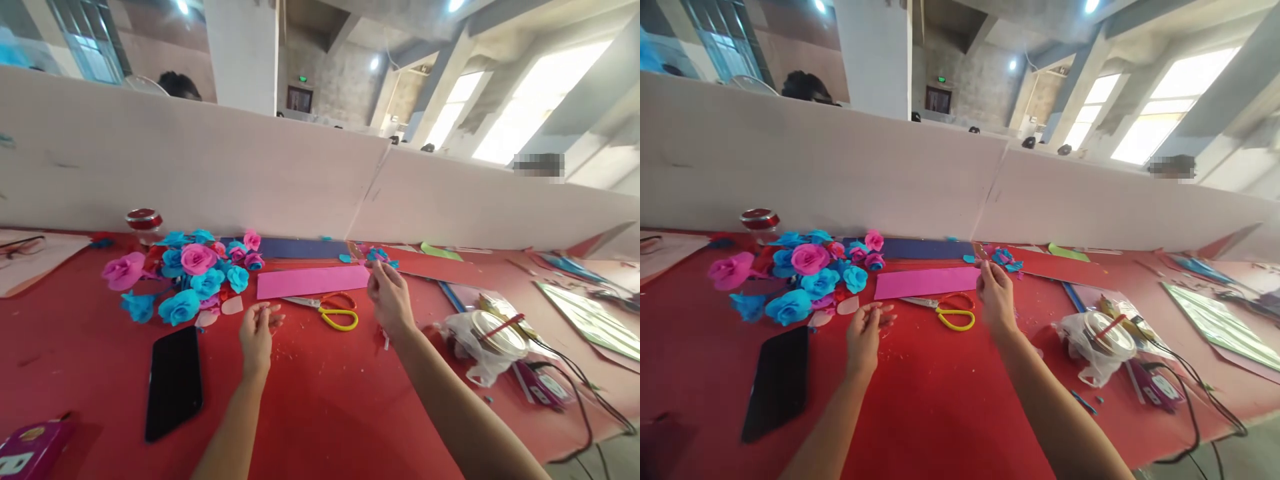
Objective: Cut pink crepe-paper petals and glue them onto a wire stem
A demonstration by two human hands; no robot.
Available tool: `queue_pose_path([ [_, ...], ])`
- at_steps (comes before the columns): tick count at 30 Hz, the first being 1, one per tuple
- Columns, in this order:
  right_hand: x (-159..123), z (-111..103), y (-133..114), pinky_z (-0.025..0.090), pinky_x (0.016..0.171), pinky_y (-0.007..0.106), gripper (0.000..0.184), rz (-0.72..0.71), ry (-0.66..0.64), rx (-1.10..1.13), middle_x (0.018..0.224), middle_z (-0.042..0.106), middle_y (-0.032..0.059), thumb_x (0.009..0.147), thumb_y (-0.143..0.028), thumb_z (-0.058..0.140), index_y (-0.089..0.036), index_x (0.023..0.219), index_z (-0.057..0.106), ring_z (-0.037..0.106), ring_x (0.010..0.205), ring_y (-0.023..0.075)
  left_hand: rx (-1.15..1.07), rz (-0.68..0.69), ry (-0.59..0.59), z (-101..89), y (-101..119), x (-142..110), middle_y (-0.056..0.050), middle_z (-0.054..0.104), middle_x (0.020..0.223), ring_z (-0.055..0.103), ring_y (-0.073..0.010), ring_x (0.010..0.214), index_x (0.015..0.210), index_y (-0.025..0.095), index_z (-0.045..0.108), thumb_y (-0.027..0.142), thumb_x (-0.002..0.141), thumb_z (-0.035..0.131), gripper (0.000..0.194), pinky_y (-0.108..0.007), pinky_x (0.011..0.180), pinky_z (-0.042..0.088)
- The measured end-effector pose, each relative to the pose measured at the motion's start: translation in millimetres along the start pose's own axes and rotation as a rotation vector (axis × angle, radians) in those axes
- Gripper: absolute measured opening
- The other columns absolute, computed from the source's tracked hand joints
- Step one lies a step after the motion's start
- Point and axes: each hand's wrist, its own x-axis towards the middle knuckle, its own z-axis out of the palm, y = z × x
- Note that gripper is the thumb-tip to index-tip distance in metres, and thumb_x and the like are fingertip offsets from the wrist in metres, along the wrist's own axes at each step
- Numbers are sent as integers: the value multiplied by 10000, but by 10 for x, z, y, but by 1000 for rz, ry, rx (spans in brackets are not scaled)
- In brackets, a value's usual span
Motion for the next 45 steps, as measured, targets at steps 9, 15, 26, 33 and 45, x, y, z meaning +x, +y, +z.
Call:
queue_pose_path([
  [9, -305, -6, 108, 430, 630, 221, 319, 217, -212, -51, 860, 617, 6, 641, -334, 767, -217, 919, 662, 555, 721, 113, 240, 9, -100, 41, -6, -83, -8, 631, 628, 541, -128, 525, 847, 167, 708, 511, 723, 645, 370, -226, 486, 419],
  [15, -454, 198, 280, 390, 542, 249, 298, 229, -358, -79, 611, 540, -19, 856, -474, 532, -204, 849, 658, 473, 512, 105, 223, -49, -282, 98, -66, -120, -42, 703, 683, 619, -164, 622, 857, 175, 741, 466, 698, 676, 338, -276, 622, 509],
  [26, -458, 319, 479, 316, 868, 406, 320, -392, -487, -925, 1120, 659, 28, 833, -242, 645, -379, 1120, 674, 477, 1059, 256, -260, -254, -401, 190, 7, -190, -60, 730, 840, 686, -199, 849, 1287, 163, 499, 224, 689, 727, 643, -371, 843, 504],
  [33, -353, 472, 480, 277, 915, 386, 239, -820, -639, -1011, 1001, 707, 10, 920, -203, 524, -332, 982, 716, 512, 1003, 191, -541, -508, -489, 125, 176, -177, -81, 703, 991, 659, -181, 901, 1239, 171, 560, 204, 763, 610, 480, -388, 907, 475],
  [45, 1694, -536, -158, 410, 918, 464, 193, -79, 188, -1298, 1171, 598, 173, 862, -128, 563, -121, 1028, 662, 529, 1135, 312, 43, -57, -85, 68, -124, -19, -23, 653, 928, 551, -136, 809, 957, 206, 630, 396, 674, 699, 348, -240, 722, 427],
])
